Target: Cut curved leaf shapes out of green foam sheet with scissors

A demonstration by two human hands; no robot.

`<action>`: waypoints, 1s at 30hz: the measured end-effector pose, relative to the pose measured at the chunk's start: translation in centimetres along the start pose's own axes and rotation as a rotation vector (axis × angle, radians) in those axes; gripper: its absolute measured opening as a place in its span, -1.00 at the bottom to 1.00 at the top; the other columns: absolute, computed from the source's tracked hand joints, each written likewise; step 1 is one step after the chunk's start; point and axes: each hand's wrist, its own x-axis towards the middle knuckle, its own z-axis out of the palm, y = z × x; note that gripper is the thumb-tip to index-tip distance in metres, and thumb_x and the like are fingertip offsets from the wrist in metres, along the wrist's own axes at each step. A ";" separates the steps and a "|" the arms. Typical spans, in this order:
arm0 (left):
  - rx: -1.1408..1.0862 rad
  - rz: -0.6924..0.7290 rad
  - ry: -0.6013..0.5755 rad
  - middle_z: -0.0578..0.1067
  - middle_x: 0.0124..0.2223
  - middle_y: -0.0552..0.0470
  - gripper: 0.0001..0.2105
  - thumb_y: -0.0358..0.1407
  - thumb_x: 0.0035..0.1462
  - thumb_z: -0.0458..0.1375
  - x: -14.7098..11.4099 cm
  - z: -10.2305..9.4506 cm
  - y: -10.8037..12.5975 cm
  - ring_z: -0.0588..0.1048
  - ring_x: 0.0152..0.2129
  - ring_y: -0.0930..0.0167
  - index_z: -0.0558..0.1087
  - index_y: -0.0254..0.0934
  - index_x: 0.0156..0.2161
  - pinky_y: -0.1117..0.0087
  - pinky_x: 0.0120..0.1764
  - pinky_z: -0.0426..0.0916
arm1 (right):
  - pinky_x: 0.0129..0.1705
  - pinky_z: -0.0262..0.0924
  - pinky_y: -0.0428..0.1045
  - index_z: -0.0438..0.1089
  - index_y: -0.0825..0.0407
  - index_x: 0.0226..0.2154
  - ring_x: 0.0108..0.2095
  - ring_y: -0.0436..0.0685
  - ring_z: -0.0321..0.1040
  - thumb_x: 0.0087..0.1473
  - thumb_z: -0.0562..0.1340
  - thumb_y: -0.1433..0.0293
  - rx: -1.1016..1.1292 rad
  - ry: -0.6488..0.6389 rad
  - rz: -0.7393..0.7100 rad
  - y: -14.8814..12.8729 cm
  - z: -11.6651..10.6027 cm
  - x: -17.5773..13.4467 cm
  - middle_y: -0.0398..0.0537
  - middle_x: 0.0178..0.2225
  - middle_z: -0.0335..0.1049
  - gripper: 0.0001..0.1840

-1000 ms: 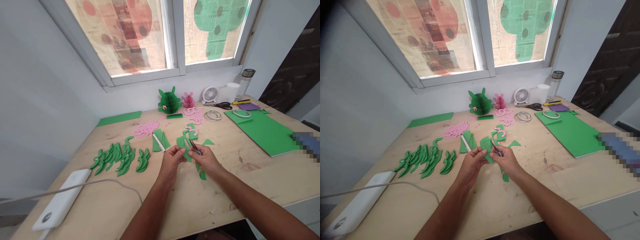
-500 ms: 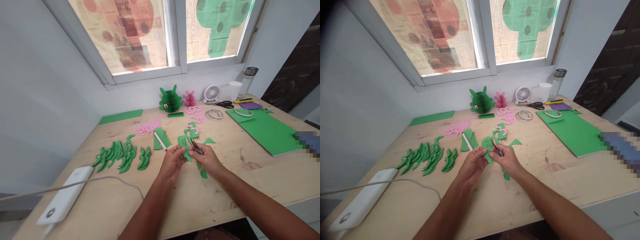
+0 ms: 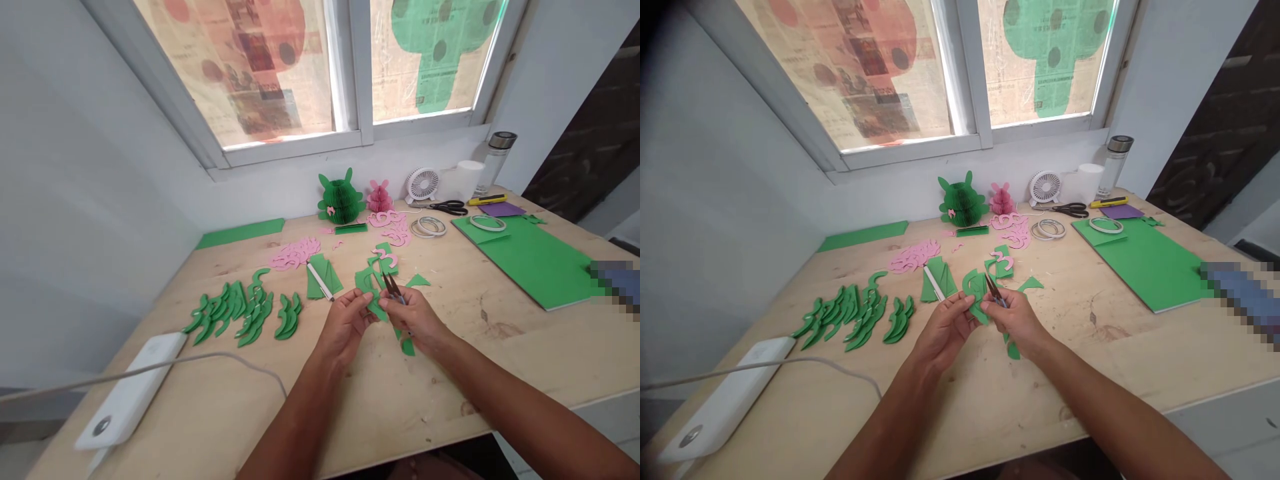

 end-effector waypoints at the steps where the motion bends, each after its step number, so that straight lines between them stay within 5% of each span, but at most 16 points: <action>1: 0.014 0.001 0.005 0.43 -0.52 0.08 -0.80 -0.35 -0.21 0.32 0.0 0.0 0.0 0.39 -0.55 0.50 0.35 -0.33 -0.55 0.46 -0.43 0.29 | -0.69 -0.38 -0.13 0.27 0.08 -0.47 -0.73 -0.15 -0.29 -0.17 0.33 0.22 0.004 -0.001 0.001 0.0 0.0 0.0 -0.39 -0.74 -0.10 -0.68; 13: 0.271 0.064 0.016 0.37 -0.61 0.10 -0.85 -0.32 -0.18 0.27 -0.2 -0.3 0.6 0.35 -0.64 0.52 0.39 -0.33 -0.55 0.48 -0.52 0.25 | -0.67 -0.34 -0.13 0.26 0.07 -0.49 -0.71 -0.15 -0.23 -0.17 0.32 0.19 -0.109 0.104 -0.031 -0.2 -0.1 0.0 -0.35 -0.69 -0.03 -0.68; 22: 0.380 0.102 0.070 0.39 -0.64 0.09 -0.84 -0.31 -0.23 0.28 -0.2 -0.5 1.6 0.40 -0.65 0.47 0.38 -0.32 -0.54 0.47 -0.53 0.25 | -0.67 -0.32 -0.12 0.28 0.07 -0.49 -0.70 -0.11 -0.21 -0.04 0.20 0.07 -0.132 0.066 -0.095 -0.8 0.1 -0.1 -0.34 -0.73 -0.09 -0.62; 30: 0.479 0.080 -0.016 0.41 -0.65 0.09 -0.84 -0.35 -0.26 0.28 -0.3 -0.6 1.6 0.39 -0.67 0.47 0.38 -0.30 -0.51 0.47 -0.54 0.23 | -0.66 -0.30 -0.11 0.31 0.08 -0.47 -0.68 -0.11 -0.20 -0.11 0.26 0.11 -0.234 0.118 -0.145 -0.4 -0.3 0.2 -0.31 -0.68 -0.05 -0.65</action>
